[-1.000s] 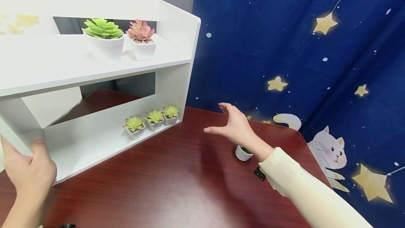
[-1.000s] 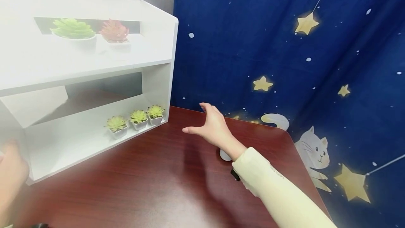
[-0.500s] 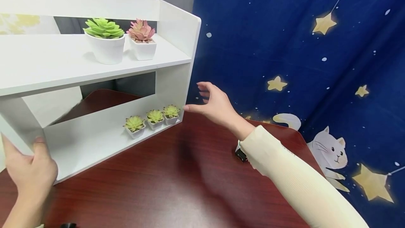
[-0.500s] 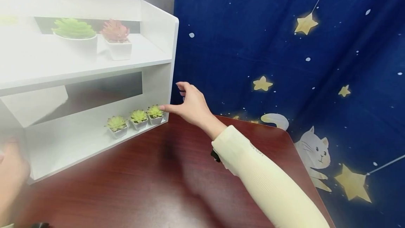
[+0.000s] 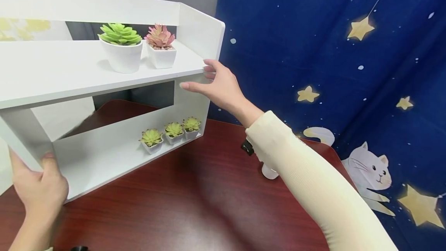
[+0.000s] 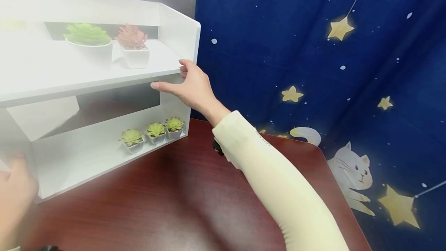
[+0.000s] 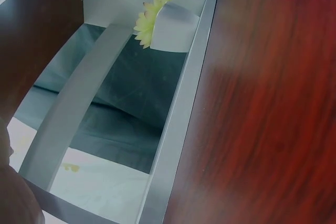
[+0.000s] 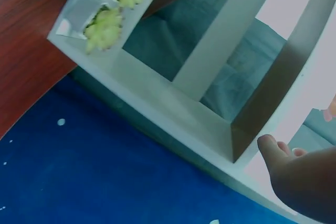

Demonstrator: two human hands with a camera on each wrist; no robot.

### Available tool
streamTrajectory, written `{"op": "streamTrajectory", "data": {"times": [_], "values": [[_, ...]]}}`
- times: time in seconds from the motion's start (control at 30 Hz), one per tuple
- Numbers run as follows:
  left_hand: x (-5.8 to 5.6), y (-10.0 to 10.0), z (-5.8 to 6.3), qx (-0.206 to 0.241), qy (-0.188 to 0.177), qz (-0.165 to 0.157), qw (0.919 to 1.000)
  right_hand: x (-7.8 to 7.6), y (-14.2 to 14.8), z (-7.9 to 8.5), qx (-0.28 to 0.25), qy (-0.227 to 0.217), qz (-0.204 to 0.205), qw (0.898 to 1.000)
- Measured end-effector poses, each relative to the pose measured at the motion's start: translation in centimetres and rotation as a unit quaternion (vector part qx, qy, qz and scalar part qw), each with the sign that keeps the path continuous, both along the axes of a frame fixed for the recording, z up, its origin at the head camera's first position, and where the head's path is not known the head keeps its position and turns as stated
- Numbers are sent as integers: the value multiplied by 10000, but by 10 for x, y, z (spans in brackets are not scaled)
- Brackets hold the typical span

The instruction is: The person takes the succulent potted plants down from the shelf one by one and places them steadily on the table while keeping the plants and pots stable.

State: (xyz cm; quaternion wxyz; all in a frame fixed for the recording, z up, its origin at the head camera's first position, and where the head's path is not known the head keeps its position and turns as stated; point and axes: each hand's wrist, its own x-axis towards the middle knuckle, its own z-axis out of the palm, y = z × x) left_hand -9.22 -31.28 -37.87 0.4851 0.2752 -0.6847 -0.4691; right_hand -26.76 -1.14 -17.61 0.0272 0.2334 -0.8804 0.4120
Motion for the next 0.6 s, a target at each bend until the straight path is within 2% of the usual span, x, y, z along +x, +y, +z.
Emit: {"op": "streamTrajectory", "data": {"times": [0.13,0.33,0.5,0.6], "values": [[1,2,1,35,57,-21,10000,-3,-13,11,-69,-46,37,10000],[0,2,-1,-112,183,-158,9996,-6,-26,22,-193,-56,-158,9997],[-1,-1,-3,-45,170,-132,9998,-9,-40,29,43,-78,-57,9999],[-1,-3,-2,-25,156,-125,9998,-13,-50,31,-10,-69,43,10000]]}}
